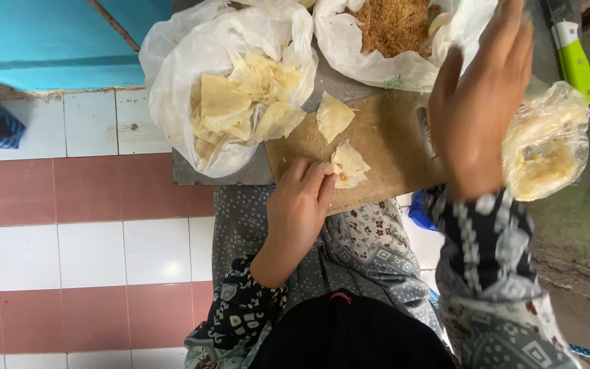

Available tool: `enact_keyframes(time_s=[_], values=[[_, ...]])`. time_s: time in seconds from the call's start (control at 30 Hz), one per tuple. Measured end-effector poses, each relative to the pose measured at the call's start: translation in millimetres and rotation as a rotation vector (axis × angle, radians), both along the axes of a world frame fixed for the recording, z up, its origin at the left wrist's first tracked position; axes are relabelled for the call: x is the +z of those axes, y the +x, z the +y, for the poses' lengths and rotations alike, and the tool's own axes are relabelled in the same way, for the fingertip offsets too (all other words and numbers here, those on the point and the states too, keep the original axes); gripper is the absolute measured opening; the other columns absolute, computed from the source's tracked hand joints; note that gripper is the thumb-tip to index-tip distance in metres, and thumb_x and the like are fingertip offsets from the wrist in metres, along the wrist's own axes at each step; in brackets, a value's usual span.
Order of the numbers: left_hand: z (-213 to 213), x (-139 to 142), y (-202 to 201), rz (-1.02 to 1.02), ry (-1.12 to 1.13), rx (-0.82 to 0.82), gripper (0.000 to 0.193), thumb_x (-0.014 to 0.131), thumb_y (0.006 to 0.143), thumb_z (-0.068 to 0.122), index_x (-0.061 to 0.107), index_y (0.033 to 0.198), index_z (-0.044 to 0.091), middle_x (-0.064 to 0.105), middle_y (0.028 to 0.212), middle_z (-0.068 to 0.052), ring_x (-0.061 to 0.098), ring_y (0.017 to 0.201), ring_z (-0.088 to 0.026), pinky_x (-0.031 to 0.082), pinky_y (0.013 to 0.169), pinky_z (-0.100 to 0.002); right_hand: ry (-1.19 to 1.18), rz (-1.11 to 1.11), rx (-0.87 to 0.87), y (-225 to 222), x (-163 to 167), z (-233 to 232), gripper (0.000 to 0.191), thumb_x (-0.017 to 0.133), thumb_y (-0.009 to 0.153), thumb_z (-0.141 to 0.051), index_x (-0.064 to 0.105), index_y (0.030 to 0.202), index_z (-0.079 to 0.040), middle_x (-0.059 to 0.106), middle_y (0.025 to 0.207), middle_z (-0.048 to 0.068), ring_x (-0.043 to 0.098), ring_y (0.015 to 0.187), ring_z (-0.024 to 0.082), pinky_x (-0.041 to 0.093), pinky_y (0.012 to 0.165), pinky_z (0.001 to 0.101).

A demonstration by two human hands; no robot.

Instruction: The person sits on the floor with a cutting board on their lap, takes thin dough wrappers from a plastic bag, spoons brown sugar filling onto a wrapper, and folds and pinches the wrapper closed, setting finished parcels aside while pulling new wrappers from the bag.

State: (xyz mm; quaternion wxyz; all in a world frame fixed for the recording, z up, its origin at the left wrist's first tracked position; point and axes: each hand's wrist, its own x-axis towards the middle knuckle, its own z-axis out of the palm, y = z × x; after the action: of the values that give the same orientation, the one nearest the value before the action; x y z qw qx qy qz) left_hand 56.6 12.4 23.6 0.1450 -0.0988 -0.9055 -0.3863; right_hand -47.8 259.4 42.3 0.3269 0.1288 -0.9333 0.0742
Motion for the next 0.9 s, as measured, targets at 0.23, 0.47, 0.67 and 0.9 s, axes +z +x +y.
enact_keyframes(time_s=[0.23, 0.47, 0.67, 0.9], values=[[-3, -4, -4, -0.014, -0.022, -0.068, 0.011, 0.074, 0.096, 0.015, 0.072, 0.106, 0.010, 0.063, 0.099, -0.003, 0.068, 0.089, -0.023, 0.055, 0.070, -0.035, -0.397, -0.623, 0.091, 88, 5, -79, 0.081, 0.078, 0.082, 0.003, 0.036, 0.152, 0.005, 0.067, 0.089, 0.012, 0.066, 0.082, 0.025, 0.055, 0.075, 0.0368], [-3, 0, -5, 0.021, -0.007, -0.058, 0.011, 0.074, 0.095, 0.014, 0.072, 0.105, 0.011, 0.063, 0.098, -0.002, 0.068, 0.089, -0.022, 0.055, 0.070, -0.034, -0.873, -0.743, 0.048, 84, 9, -83, 0.078, 0.065, 0.091, 0.010, 0.028, 0.159, 0.002, 0.062, 0.095, 0.009, 0.064, 0.081, 0.018, 0.052, 0.068, 0.0291], [-5, -2, -6, -0.014, -0.012, -0.086, 0.010, 0.074, 0.094, 0.014, 0.069, 0.100, 0.008, 0.061, 0.096, -0.003, 0.068, 0.086, -0.022, 0.054, 0.067, -0.034, -1.075, -0.751, 0.235, 84, -6, -85, 0.075, 0.056, 0.092, 0.018, 0.030, 0.160, -0.003, 0.056, 0.117, 0.010, 0.070, 0.105, 0.015, 0.060, 0.089, 0.0276], [-6, -2, -8, -0.010, -0.011, -0.097, 0.011, 0.074, 0.095, 0.014, 0.068, 0.100, 0.007, 0.061, 0.098, -0.004, 0.068, 0.087, -0.023, 0.055, 0.068, -0.035, -0.562, -0.584, 0.253, 85, -10, -83, 0.065, 0.074, 0.087, 0.009, 0.050, 0.146, -0.003, 0.059, 0.110, 0.012, 0.065, 0.097, 0.022, 0.056, 0.081, 0.0331]])
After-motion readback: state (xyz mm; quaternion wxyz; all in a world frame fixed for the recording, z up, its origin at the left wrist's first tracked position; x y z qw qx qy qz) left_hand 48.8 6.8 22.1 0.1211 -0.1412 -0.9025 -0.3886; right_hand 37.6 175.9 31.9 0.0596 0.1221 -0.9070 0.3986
